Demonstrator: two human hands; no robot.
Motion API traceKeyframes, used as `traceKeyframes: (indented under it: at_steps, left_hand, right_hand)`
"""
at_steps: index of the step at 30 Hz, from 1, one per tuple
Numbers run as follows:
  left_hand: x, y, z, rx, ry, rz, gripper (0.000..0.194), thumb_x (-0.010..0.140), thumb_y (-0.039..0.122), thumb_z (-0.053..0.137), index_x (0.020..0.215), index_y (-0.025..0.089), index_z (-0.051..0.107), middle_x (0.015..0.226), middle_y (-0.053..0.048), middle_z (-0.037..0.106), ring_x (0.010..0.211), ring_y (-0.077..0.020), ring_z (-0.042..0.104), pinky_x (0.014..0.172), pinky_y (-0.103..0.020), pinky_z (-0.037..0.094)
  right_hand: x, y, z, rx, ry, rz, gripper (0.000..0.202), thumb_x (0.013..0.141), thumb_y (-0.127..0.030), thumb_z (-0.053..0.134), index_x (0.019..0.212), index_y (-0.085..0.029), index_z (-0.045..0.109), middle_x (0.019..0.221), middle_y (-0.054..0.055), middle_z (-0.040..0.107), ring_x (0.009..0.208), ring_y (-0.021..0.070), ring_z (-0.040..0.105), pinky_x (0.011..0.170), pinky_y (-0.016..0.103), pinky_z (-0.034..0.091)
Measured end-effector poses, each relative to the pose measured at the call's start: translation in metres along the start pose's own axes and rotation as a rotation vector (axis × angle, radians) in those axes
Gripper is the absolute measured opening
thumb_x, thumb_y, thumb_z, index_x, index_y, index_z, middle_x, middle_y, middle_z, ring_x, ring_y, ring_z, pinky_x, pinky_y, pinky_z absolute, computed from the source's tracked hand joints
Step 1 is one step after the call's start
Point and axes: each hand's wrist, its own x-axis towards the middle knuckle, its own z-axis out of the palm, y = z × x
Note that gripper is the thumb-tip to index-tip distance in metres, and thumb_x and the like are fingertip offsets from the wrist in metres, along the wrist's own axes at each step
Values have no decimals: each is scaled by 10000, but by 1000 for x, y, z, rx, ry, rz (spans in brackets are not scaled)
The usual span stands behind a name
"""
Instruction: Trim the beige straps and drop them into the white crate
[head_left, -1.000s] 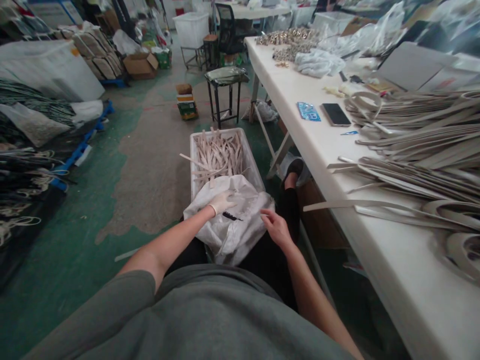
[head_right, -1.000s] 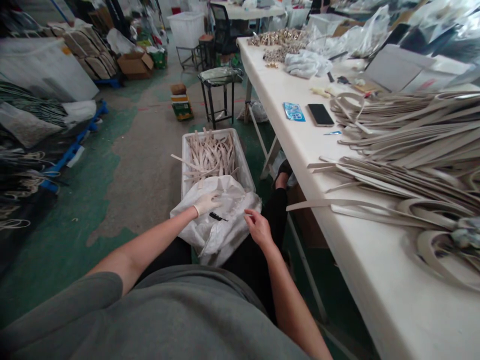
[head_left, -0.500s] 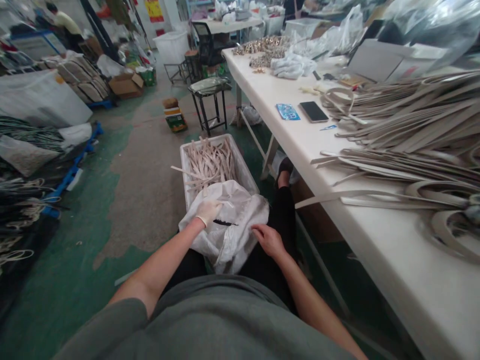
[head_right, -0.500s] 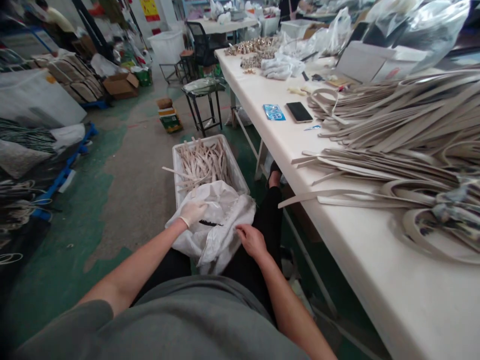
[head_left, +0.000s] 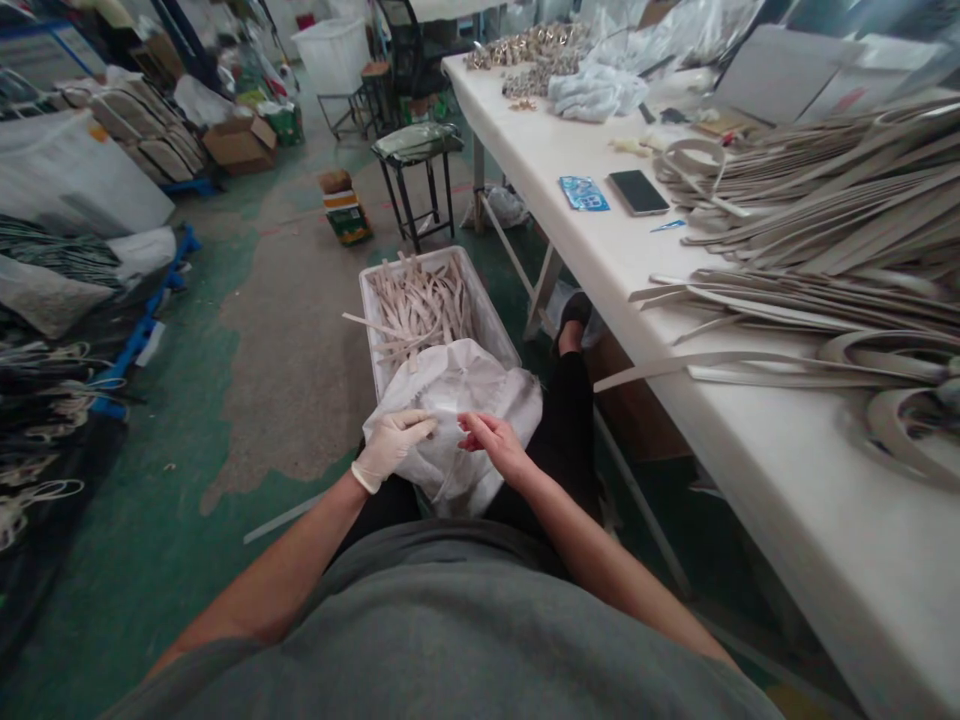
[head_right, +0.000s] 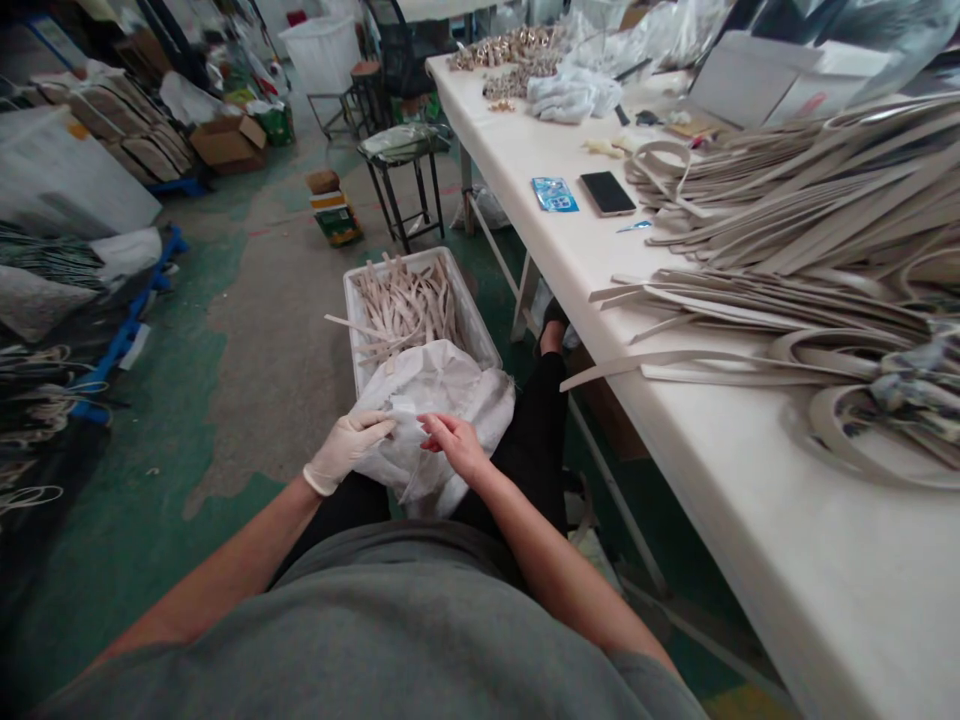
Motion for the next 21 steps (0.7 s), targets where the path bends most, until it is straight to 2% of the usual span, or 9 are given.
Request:
traceKeyframes:
  at_steps: [3, 6, 8, 12, 15, 17, 19, 21]
  left_hand:
    - [-2, -7, 4, 68, -49, 86, 182, 712, 352, 739, 816, 215, 799, 886, -52, 761, 861, -233, 670, 872, -347, 507]
    - [0, -12, 5, 147, -27, 198, 147, 714, 331, 742, 808, 234, 802, 954, -58, 764, 941, -249, 674, 952, -365, 485]
    - [3, -13, 5, 175, -31, 228, 144, 740, 333, 723, 810, 233, 799, 963, -57, 762, 942, -244, 675, 958, -359, 482]
    - [12, -12, 1, 204, -76, 211, 230, 790, 365, 667, 900, 207, 791, 992, -42, 760, 968, -230, 667, 965, -337, 468]
    - [22, -16, -1, 205, -52, 116, 301, 793, 419, 635, 901, 178, 780, 914, -30, 761, 892, -220, 666, 870, -311, 493]
    - [30, -19, -3, 239, -31, 54, 327, 797, 440, 612, 888, 169, 773, 877, -28, 757, 852, -220, 664, 811, -302, 498]
    - [39, -19, -7, 349, -35, 30, 299, 799, 413, 608, 888, 177, 768, 884, -36, 756, 862, -225, 664, 809, -305, 491]
    - [46, -15, -13, 518, 3, 55, 262, 757, 356, 667, 935, 189, 761, 977, -69, 755, 941, -247, 659, 860, -319, 473]
  right_hand:
    - [18, -6, 4, 30, 24, 112, 493, 842, -618, 562, 929, -156, 712, 806, 42, 676, 620, 112, 603, 573, 237, 505]
    - [34, -20, 2, -20, 12, 146, 355, 788, -491, 685, 841, -142, 716, 636, -10, 616, 529, 81, 501, 518, 205, 445]
    - [41, -33, 0, -34, -41, 150, 288, 716, -413, 759, 810, -144, 718, 622, -22, 613, 515, 76, 490, 493, 198, 429]
    - [44, -59, -2, -10, -136, 35, 259, 632, -373, 802, 700, -161, 670, 648, -40, 608, 534, 67, 505, 473, 179, 428]
    - [42, -72, -5, 34, -78, -56, 272, 635, -394, 787, 686, -180, 628, 592, -79, 553, 433, 38, 418, 455, 194, 448]
    - [38, -77, -8, 65, -1, -108, 267, 651, -404, 768, 712, -190, 621, 591, -84, 570, 379, 26, 373, 452, 213, 466]
    - [35, -80, -12, 110, 57, -168, 248, 670, -396, 750, 746, -198, 620, 672, -56, 649, 395, 38, 438, 485, 228, 497]
    - [31, -82, -18, 146, 80, -231, 202, 702, -369, 719, 777, -206, 627, 776, -19, 709, 507, 83, 576, 568, 252, 538]
